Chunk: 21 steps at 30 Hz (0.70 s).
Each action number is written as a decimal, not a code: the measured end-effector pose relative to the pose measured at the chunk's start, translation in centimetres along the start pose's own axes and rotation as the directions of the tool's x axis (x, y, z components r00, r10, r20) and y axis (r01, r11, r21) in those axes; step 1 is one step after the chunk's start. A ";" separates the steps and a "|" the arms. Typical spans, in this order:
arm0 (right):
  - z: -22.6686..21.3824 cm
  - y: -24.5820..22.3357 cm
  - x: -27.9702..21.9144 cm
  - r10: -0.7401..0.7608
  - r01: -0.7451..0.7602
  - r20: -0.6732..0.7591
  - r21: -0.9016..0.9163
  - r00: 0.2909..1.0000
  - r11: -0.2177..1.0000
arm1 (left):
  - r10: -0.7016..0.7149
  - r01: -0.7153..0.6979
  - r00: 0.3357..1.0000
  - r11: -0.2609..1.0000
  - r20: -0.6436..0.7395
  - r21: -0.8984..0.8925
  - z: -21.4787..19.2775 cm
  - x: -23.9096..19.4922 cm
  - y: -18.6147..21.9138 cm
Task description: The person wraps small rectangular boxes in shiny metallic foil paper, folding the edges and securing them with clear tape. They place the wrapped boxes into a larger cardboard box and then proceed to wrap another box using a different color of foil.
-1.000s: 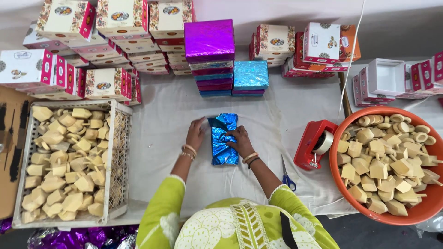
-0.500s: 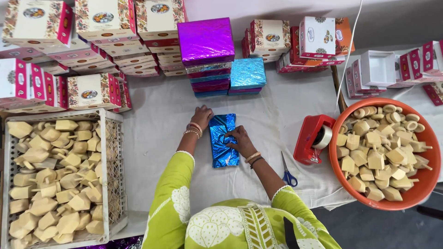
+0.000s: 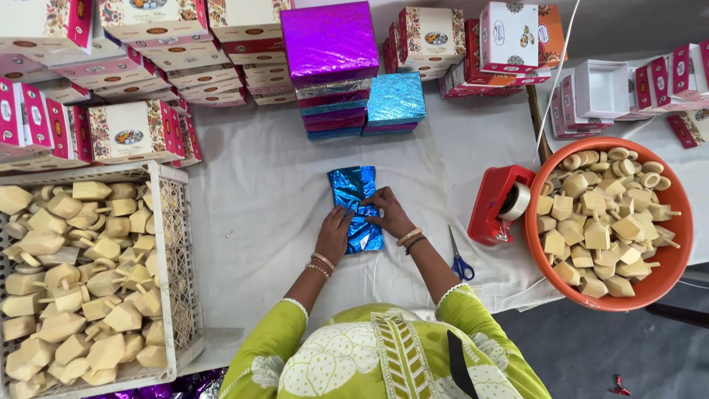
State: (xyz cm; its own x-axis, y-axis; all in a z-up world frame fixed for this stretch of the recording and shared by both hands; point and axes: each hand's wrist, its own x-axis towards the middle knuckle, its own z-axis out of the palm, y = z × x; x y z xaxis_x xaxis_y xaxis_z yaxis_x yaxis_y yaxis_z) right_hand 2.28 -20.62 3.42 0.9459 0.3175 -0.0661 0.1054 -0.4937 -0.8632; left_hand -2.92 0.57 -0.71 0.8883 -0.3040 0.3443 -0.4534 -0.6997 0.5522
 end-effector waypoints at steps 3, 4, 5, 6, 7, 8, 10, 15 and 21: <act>-0.2 0.0 -0.2 -0.058 0.058 0.008 -0.011 0.998 0.998 | 0.054 -0.055 0.997 0.998 0.051 0.013 -0.6 0.6 0.2; 0.0 0.4 -0.2 -0.061 0.061 0.004 -0.013 0.998 0.998 | 0.059 -0.059 0.997 0.998 0.049 0.014 -0.6 0.8 0.1; 0.2 0.9 -0.2 -0.079 0.079 0.002 -0.036 0.997 0.996 | 0.060 -0.058 0.996 0.998 0.073 -0.025 -0.5 1.0 0.1; 0.4 1.4 -0.3 -0.096 0.096 0.000 -0.059 0.995 0.994 | 0.063 -0.057 0.993 0.996 0.098 -0.065 -0.5 1.2 0.1; 0.5 1.5 -0.3 -0.098 0.097 -0.006 -0.061 0.995 0.993 | 0.069 -0.063 0.993 0.996 0.097 -0.065 -0.4 1.6 0.0; 0.7 1.7 -0.4 -0.104 0.102 -0.022 -0.051 0.994 0.993 | 0.052 -0.038 0.988 0.994 0.144 -0.103 -0.3 1.9 0.0; 0.9 1.9 -0.6 -0.110 0.108 -0.044 -0.043 0.993 0.993 | 0.044 -0.017 0.981 0.990 0.191 -0.140 -0.1 2.2 -0.2; 1.5 2.6 -0.6 -0.076 0.073 -0.062 -0.049 0.995 0.996 | 0.058 -0.029 0.989 0.978 0.134 -0.205 -0.9 2.6 0.0; 2.6 2.7 -0.5 -0.085 0.060 -0.174 -0.145 0.981 0.988 | 0.090 -0.075 0.986 0.991 0.141 -0.107 -0.3 2.3 -0.2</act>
